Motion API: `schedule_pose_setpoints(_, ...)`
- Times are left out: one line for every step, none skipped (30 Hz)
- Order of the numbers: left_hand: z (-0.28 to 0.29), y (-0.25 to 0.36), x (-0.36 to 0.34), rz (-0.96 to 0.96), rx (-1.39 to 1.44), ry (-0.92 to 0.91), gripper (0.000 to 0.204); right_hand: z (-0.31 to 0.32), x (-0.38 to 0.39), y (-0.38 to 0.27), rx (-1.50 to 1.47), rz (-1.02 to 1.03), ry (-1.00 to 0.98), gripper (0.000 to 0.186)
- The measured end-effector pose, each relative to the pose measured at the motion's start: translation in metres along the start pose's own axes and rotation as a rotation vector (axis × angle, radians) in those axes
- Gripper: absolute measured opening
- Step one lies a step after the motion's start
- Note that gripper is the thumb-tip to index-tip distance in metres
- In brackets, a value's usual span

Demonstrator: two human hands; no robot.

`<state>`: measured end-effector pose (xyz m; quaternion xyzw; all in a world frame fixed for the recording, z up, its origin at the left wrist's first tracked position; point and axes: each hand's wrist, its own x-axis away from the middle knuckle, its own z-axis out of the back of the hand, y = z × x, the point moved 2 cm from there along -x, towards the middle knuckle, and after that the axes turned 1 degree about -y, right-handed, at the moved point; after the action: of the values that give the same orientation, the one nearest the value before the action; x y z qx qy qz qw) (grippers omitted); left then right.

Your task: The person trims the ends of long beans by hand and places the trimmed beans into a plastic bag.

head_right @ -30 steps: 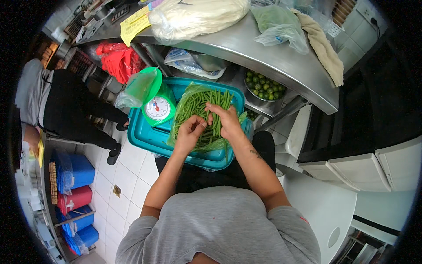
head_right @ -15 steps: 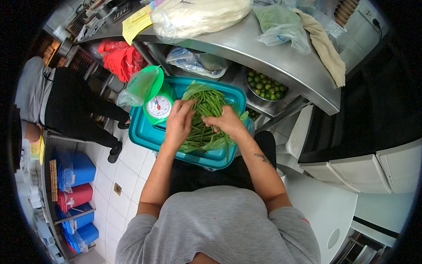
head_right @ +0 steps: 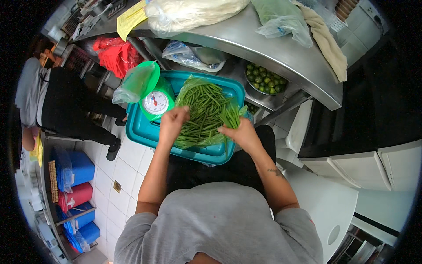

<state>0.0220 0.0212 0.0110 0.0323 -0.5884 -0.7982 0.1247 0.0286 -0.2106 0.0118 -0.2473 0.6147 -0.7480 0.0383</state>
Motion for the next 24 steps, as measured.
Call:
schedule_pose_setpoints(-0.002, -0.011, 0.007, -0.141, -0.275, -0.056, 0.023, -0.002, 0.009, 0.007, 0.064, 0.032, 0.071, 0.027)
schedule_pose_setpoints(-0.006, -0.014, 0.017, -0.283, -0.547, -0.114, 0.023, -0.007, 0.014, 0.017, 0.064, 0.027, 0.076, 0.027)
schedule_pose_setpoints(-0.012, -0.018, 0.028, -0.283, -0.544, -0.121, 0.023, -0.012, 0.016, 0.026, 0.214, 0.054, 0.152, 0.031)
schedule_pose_setpoints(-0.02, -0.016, 0.04, -0.287, -0.671, -0.122, 0.022, -0.017, 0.018, 0.035, 0.365, 0.081, 0.223, 0.035)
schedule_pose_setpoints(-0.027, -0.014, 0.047, -0.292, -0.797, -0.117, 0.021, -0.021, 0.017, 0.042, 0.392, 0.04, 0.22, 0.039)
schedule_pose_setpoints(-0.033, -0.017, 0.049, -0.292, -0.795, -0.114, 0.021, -0.025, 0.014, 0.044, 0.395, 0.042, 0.219, 0.039)
schedule_pose_setpoints(-0.036, -0.019, 0.048, -0.307, -0.809, -0.058, 0.019, -0.029, 0.011, 0.046, 0.479, 0.018, 0.265, 0.039)
schedule_pose_setpoints(-0.036, -0.02, 0.048, -0.323, -0.824, -0.001, 0.018, -0.031, 0.008, 0.047, 0.562, -0.005, 0.311, 0.038)
schedule_pose_setpoints(-0.035, -0.022, 0.047, -0.271, -0.804, -0.015, 0.014, -0.03, 0.007, 0.049, 0.562, 0.0, 0.31, 0.038)
schedule_pose_setpoints(-0.033, -0.02, 0.046, -0.275, -0.803, -0.011, 0.014, -0.025, 0.008, 0.048, 0.49, 0.108, 0.331, 0.035)
schedule_pose_setpoints(-0.028, -0.019, 0.044, -0.264, -0.772, -0.024, 0.013, -0.021, 0.007, 0.045, 0.417, 0.215, 0.349, 0.033)
schedule_pose_setpoints(-0.023, -0.017, 0.042, -0.253, -0.741, -0.036, 0.012, -0.017, 0.005, 0.042, 0.418, 0.22, 0.351, 0.033)
schedule_pose_setpoints(-0.018, -0.014, 0.042, -0.252, -0.741, -0.034, 0.012, -0.013, 0.005, 0.032, 0.154, 0.075, 0.254, 0.028)
schedule_pose_setpoints(-0.011, -0.008, 0.043, -0.266, -0.672, -0.032, 0.01, -0.011, 0.005, 0.024, -0.111, -0.072, 0.154, 0.024)
schedule_pose_setpoints(-0.008, -0.002, 0.045, -0.279, -0.603, -0.03, 0.008, -0.013, 0.002, 0.016, -0.336, -0.026, 0.109, 0.018)
schedule_pose_setpoints(-0.007, 0.003, 0.046, -0.283, -0.603, -0.03, 0.008, -0.015, -0.003, 0.011, -0.335, -0.023, 0.111, 0.018)
schedule_pose_setpoints(-0.007, 0.009, 0.047, -0.344, -0.598, -0.037, 0.009, -0.018, -0.008, 0.007, -0.468, -0.04, 0.074, 0.018)
schedule_pose_setpoints(-0.009, 0.012, 0.049, -0.406, -0.594, -0.044, 0.01, -0.022, -0.013, 0.003, -0.601, -0.057, 0.037, 0.018)
schedule_pose_setpoints(-0.01, 0.014, 0.05, -0.408, -0.597, -0.038, 0.01, -0.029, -0.021, 0.001, -0.64, -0.027, 0.03, 0.02)
schedule_pose_setpoints(-0.015, 0.015, 0.051, -0.45, -0.56, -0.094, 0.01, -0.03, -0.024, -0.001, -0.64, -0.022, 0.025, 0.02)
schedule_pose_setpoints(-0.018, 0.016, 0.052, -0.491, -0.521, -0.151, 0.011, -0.032, -0.026, -0.002, -0.656, -0.04, -0.029, 0.021)
schedule_pose_setpoints(-0.02, 0.013, 0.053, -0.492, -0.525, -0.147, 0.011, -0.035, -0.029, -0.002, -0.671, -0.059, -0.084, 0.022)
schedule_pose_setpoints(-0.022, 0.008, 0.052, -0.424, -0.437, -0.156, 0.012, -0.037, -0.032, -0.001, -0.661, -0.043, -0.069, 0.023)
schedule_pose_setpoints(-0.024, 0.004, 0.051, -0.356, -0.347, -0.166, 0.013, -0.037, -0.032, -0.001, -0.662, -0.039, -0.07, 0.023)
